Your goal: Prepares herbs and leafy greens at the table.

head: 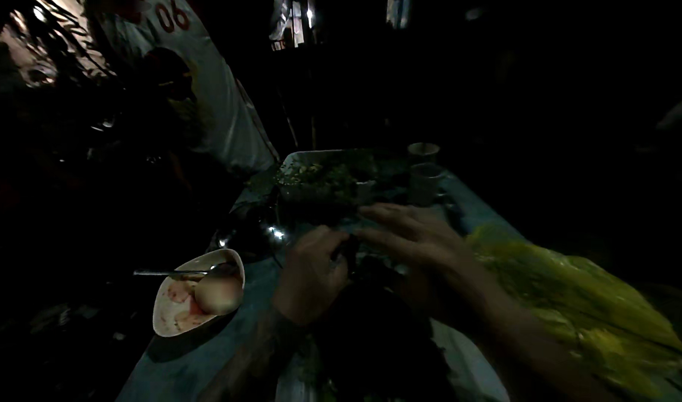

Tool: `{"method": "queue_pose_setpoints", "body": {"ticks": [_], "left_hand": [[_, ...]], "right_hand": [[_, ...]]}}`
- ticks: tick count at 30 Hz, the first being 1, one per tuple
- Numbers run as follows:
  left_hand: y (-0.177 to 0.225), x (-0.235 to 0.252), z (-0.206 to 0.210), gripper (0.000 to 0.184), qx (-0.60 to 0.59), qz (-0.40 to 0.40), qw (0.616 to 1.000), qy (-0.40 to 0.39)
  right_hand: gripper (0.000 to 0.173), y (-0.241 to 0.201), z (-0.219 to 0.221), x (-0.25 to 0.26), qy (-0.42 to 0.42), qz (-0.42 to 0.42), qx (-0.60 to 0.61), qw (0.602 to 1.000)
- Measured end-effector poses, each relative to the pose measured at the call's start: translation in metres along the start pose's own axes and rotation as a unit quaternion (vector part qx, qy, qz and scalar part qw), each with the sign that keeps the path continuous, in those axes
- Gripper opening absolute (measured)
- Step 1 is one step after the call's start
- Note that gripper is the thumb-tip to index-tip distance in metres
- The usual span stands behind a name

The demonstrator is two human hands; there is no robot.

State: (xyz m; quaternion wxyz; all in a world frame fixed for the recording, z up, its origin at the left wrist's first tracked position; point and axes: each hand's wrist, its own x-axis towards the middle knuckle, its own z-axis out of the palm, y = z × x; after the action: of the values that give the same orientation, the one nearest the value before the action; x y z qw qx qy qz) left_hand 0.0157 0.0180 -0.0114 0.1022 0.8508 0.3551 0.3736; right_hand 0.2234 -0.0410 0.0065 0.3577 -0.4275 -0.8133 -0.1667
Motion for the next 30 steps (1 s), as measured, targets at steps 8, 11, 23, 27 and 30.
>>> {"method": "queue_pose_setpoints", "body": {"ticks": [8,11,23,27,30], "left_hand": [[-0.003,0.001,0.003,0.019,0.0,0.034,0.999,-0.01],[-0.005,0.001,0.004,0.019,-0.006,0.049,0.999,-0.013],[-0.024,0.007,-0.003,0.021,0.035,0.035,0.997,0.06],[-0.027,0.01,-0.014,0.016,-0.015,-0.055,0.995,0.078],[-0.019,0.011,-0.021,0.015,-0.118,-0.136,0.981,0.077]], "right_hand": [[0.014,0.004,0.011,-0.004,-0.012,0.076,0.073,0.994],[0.015,-0.005,0.006,0.0,-0.048,0.161,0.105,0.98],[0.005,-0.002,-0.013,0.006,-0.027,0.329,0.262,0.907],[0.005,0.002,-0.03,0.003,-0.046,0.291,0.306,0.905],[0.01,0.004,-0.04,-0.004,-0.189,0.193,0.39,0.88]]}}
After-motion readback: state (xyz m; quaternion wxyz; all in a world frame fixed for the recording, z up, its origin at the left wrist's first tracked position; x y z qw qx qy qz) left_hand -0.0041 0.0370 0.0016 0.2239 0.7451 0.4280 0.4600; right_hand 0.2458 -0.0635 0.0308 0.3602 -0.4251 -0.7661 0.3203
